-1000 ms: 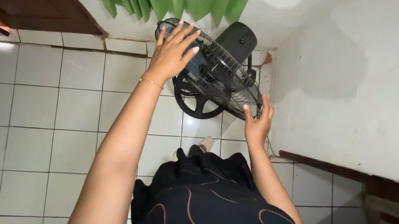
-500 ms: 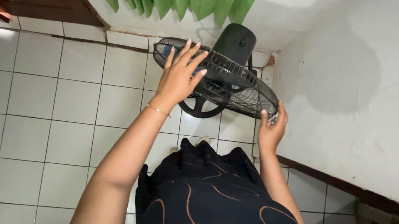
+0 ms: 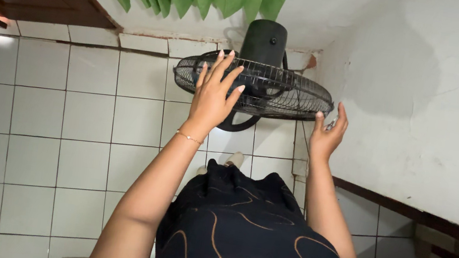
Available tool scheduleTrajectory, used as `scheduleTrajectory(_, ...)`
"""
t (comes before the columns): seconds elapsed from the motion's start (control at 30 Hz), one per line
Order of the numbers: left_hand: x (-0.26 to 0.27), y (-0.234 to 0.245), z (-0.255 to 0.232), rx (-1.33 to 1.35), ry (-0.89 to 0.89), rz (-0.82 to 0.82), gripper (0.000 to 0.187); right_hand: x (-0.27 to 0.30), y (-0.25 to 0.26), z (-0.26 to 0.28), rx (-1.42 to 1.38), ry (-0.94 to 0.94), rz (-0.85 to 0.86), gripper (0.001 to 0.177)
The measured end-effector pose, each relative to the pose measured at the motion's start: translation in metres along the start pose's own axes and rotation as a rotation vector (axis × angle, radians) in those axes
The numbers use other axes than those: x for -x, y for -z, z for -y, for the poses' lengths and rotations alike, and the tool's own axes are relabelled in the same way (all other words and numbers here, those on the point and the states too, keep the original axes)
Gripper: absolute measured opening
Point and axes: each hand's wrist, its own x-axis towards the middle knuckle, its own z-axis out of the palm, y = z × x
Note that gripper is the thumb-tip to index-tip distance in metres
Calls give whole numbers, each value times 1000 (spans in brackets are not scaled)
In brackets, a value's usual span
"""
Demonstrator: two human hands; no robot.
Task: The person disassembles a standing fan by removing the front grille, then the fan blades, and finally the rear grille. The components are handled one at a time and placed on the floor.
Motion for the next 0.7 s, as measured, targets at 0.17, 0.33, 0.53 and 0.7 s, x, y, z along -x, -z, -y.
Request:
scheduleTrajectory(0.17, 4, -3, -10, 38, -4, 1, 41, -15, 2, -11, 27, 116, -32, 58)
scheduleTrajectory(0.33, 10, -9, -16, 49, 16, 4, 44, -19, 3, -22, 48, 126, -14, 56)
scheduleTrajectory(0.53, 6, -11, -6, 51, 36, -62, 46, -7, 3, -12, 38, 35, 61, 54)
scheduleTrajectory(0.7, 1, -13, 7, 76, 25, -111, 42, 10, 1, -7, -11, 70, 68, 52)
